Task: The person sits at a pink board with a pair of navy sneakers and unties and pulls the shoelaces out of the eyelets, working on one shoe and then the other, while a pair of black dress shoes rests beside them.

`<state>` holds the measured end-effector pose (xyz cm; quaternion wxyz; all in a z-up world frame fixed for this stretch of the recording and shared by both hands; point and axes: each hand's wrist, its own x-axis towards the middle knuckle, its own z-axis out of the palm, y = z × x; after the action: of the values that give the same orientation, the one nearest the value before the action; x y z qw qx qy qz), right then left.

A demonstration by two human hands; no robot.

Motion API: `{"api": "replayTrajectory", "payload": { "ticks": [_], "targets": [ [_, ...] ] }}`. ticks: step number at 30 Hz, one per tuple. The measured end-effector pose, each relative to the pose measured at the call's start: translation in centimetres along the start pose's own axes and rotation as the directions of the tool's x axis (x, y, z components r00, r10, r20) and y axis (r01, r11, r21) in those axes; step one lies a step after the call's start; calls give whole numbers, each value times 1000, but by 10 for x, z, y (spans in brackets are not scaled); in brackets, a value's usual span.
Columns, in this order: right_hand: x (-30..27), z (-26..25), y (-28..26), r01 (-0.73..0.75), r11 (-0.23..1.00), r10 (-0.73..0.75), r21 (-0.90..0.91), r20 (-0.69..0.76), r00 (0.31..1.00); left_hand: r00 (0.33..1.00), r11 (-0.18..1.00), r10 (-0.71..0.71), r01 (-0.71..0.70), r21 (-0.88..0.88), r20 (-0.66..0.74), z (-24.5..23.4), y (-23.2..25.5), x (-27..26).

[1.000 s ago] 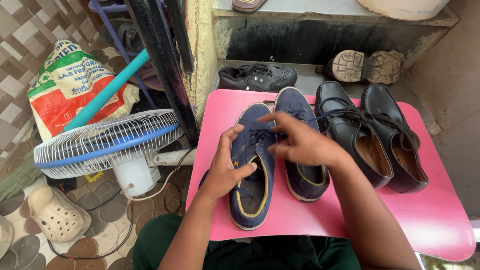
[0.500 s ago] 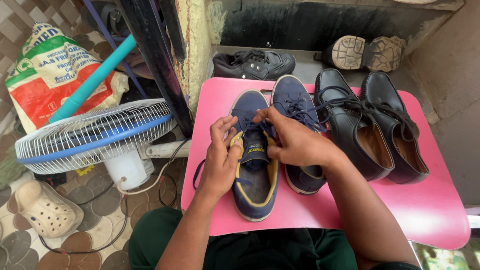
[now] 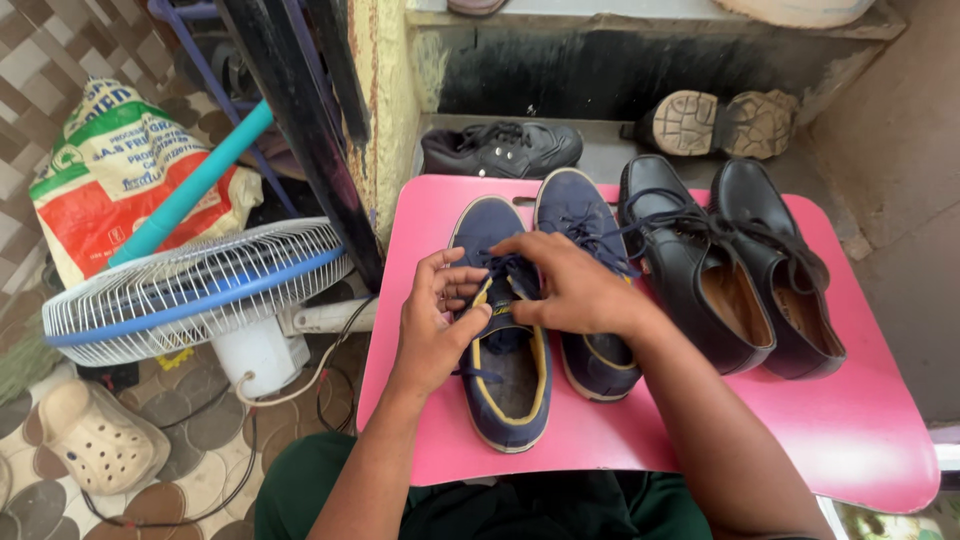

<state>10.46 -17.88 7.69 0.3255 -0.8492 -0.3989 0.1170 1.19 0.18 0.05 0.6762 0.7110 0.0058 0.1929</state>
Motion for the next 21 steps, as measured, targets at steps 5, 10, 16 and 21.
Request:
{"api": "replayTrajectory", "payload": {
  "ticks": [5,10,16,21],
  "targets": [
    [3,10,9,236,971,-240,-47,-118,964,995,996,83,-82,-18,52,4,-6,-1],
    [3,13,19,260,957,-279,-125,-167,946,995,969,-30,52,-241,93,-3,-19,5],
    [7,16,25,209,965,-175,157,-202,964,994,998,-4,-3,61,107,2,-17,18],
    [10,9,23,229,937,-144,265,-303,942,999,961,37,-40,273,17,11,7,29]
  ]
}}
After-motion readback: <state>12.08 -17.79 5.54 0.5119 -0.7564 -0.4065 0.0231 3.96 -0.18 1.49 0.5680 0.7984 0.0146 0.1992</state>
